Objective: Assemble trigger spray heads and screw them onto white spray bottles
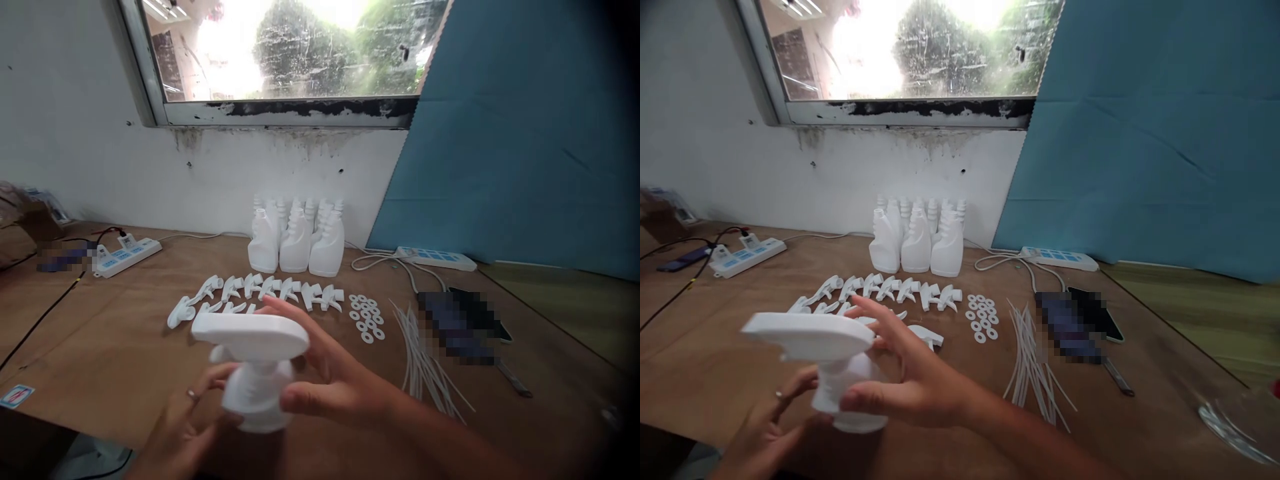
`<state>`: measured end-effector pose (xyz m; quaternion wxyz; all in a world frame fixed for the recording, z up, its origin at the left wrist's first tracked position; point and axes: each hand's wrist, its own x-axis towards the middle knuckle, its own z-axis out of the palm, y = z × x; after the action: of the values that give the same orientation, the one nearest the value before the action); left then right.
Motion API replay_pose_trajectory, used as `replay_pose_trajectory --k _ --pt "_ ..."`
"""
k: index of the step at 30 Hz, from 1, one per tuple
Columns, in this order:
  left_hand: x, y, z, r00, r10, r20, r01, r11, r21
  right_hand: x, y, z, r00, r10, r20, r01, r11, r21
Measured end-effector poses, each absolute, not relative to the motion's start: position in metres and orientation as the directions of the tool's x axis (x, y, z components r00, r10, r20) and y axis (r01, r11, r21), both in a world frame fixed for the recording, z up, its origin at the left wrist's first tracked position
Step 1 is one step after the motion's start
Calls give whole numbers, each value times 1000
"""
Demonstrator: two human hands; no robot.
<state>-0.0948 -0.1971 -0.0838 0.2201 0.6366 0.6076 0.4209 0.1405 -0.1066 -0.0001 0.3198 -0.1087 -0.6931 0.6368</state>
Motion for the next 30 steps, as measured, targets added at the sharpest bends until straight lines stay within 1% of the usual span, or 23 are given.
replay_pose_trajectory --k 3,4,6,7,8,10,13,18,19,22,24,27,30 --pt "-148 -202 -66 -404 858 316 705 73 705 151 -107 -23 -692 639 335 -186 290 -939" --pt "-166 -198 -57 -466 832 302 710 148 688 155 -108 -32 -676 661 325 -139 318 -938" --pt "-200 -183 -40 -557 739 379 701 173 692 160 -112 -47 -662 694 283 -25 357 -934" --pt "-214 -171 -32 -577 692 433 696 139 705 162 -115 -54 -665 697 268 24 379 -925" --pt "-227 -157 -27 -607 644 466 680 117 723 163 -119 -60 -678 689 256 65 403 -913" --pt "-247 -125 -21 -661 571 487 653 119 748 162 -125 -70 -740 635 223 113 444 -889" --pt "-265 -78 -21 -686 544 483 651 162 742 158 -129 -83 -823 553 128 148 427 -892" --pt "-270 -30 -16 -617 664 423 636 103 765 155 -123 -104 -791 603 101 169 374 -912" --pt "-269 -24 -15 -622 657 426 629 95 772 155 -121 -107 -786 612 87 172 351 -920" --pt "-270 -8 -20 -687 572 448 609 118 784 154 -118 -114 -794 605 61 146 288 -947" --pt "-279 1 -30 -707 556 436 605 157 781 153 -116 -116 -797 600 74 108 262 -959" --pt "-304 19 -49 -706 582 404 630 255 733 152 -115 -113 -800 596 63 95 230 -968" --pt "-329 38 -64 -763 538 359 621 454 639 154 -115 -105 -795 606 29 122 206 -971"
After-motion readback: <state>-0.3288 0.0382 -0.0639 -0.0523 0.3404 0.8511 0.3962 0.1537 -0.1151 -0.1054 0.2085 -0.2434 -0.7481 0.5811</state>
